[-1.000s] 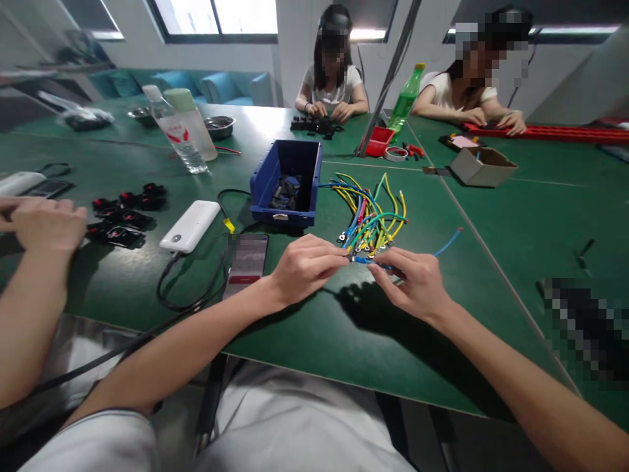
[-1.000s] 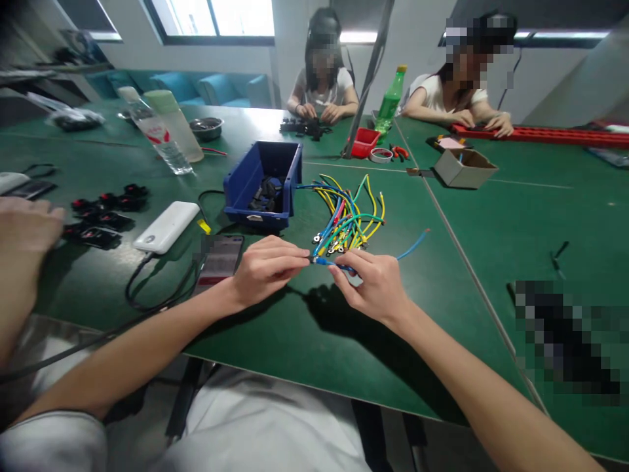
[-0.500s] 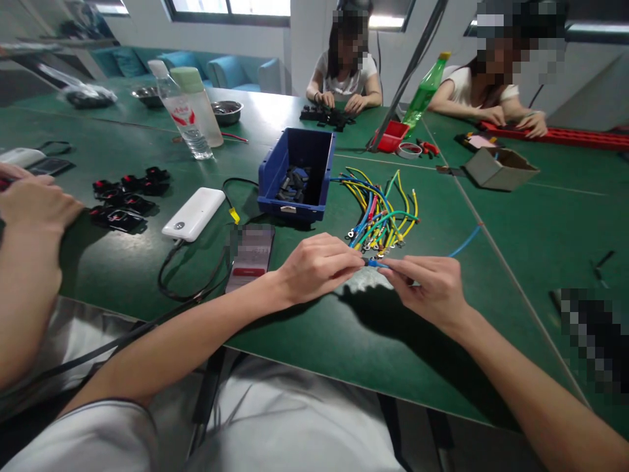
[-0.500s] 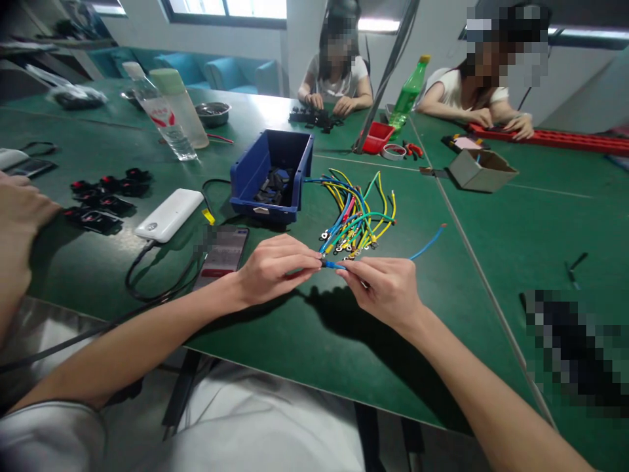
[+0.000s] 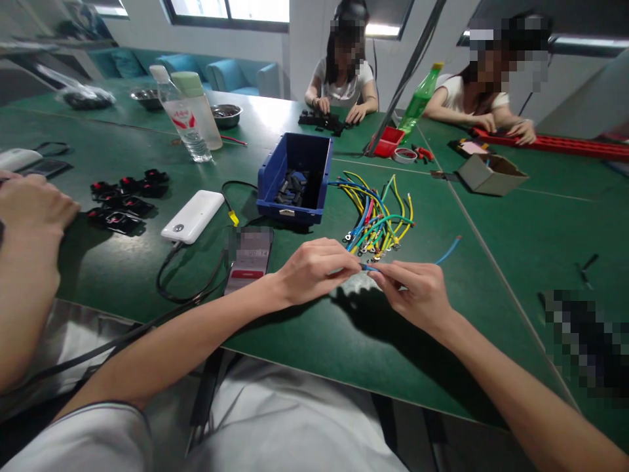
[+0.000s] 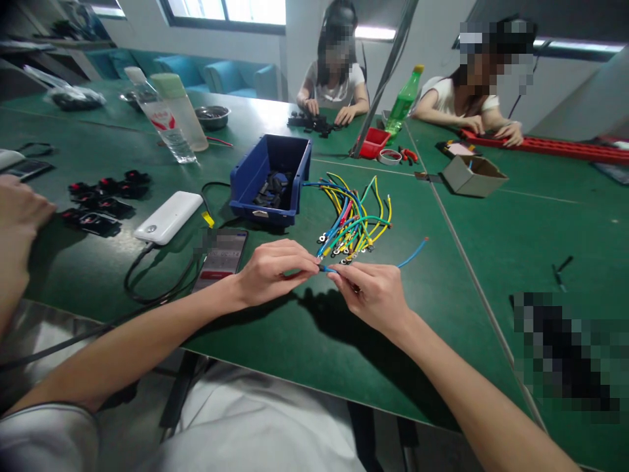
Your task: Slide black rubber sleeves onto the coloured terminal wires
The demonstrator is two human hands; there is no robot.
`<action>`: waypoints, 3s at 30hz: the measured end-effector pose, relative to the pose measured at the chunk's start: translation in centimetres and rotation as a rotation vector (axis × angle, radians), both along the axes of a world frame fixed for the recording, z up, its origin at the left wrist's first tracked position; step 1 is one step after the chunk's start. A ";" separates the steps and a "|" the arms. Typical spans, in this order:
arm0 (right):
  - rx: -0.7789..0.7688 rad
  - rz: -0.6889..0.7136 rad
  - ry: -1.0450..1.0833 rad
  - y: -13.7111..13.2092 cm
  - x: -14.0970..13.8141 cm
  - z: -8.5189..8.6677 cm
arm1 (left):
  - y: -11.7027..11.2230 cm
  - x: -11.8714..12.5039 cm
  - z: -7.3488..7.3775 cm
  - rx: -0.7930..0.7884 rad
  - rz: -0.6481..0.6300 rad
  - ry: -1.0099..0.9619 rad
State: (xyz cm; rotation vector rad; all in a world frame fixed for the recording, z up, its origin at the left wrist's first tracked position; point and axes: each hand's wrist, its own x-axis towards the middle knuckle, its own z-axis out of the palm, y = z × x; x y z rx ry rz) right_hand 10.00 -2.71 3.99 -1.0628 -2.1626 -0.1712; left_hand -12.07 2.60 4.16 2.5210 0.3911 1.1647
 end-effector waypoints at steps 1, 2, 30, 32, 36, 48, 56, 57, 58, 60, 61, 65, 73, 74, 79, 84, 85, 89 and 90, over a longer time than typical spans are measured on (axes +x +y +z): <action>-0.001 -0.001 0.003 0.0 -0.1 0.0 | 0.0 0.0 0.0 -0.023 -0.002 -0.001; 0.001 -0.002 0.002 0.0 -0.1 -0.1 | 0.0 0.1 0.0 -0.044 -0.005 -0.004; 0.042 -0.030 -0.035 0.3 0.0 -0.7 | -0.6 0.8 0.8 -0.497 0.179 0.062; 0.047 -0.030 -0.035 0.4 0.1 -0.8 | -0.5 0.8 0.7 -0.557 0.165 0.079; 0.067 -0.005 -0.019 0.5 0.2 -0.8 | -0.5 0.8 0.7 -0.637 0.155 0.087; -0.153 0.064 0.080 0.0 -0.1 0.6 | -1.0 0.7 1.0 -0.603 0.072 -0.025; -0.045 0.095 0.025 0.4 0.2 0.5 | -1.1 0.8 0.8 -0.506 0.044 0.003; -0.038 0.100 0.028 0.4 0.2 0.6 | -1.1 0.8 0.8 -0.485 0.043 0.001; -0.037 0.108 0.032 0.4 0.2 0.6 | -1.1 0.7 0.8 -0.468 0.040 -0.003; -0.043 0.124 0.040 0.5 0.3 0.6 | -1.1 0.6 0.9 -0.448 0.032 -0.011; -0.047 0.128 0.042 0.5 0.4 0.6 | -1.1 0.6 1.0 -0.445 0.026 -0.012; -0.060 0.138 0.032 0.7 0.6 0.6 | -1.0 0.6 1.2 -0.499 0.016 -0.006; -0.037 0.152 0.019 0.8 0.9 0.3 | -1.1 0.8 1.0 -0.614 0.024 0.006; -0.049 0.149 0.024 0.8 0.9 0.3 | -1.1 0.7 1.1 -0.562 0.038 0.012; -0.087 0.159 0.054 1.0 0.8 0.2 | -1.1 0.7 1.4 -0.460 0.055 0.033; -0.066 0.196 0.063 1.1 0.9 0.0 | -0.9 0.8 1.2 -0.816 -0.030 0.017; -0.056 0.201 0.054 1.1 1.0 0.0 | -0.8 0.8 1.1 -0.880 -0.053 0.015; -0.059 0.189 -0.003 1.2 1.2 0.2 | -0.8 0.7 1.4 -0.814 -0.028 0.040; -0.067 0.189 -0.008 1.2 1.2 0.2 | -0.8 0.7 1.4 -0.742 -0.001 0.048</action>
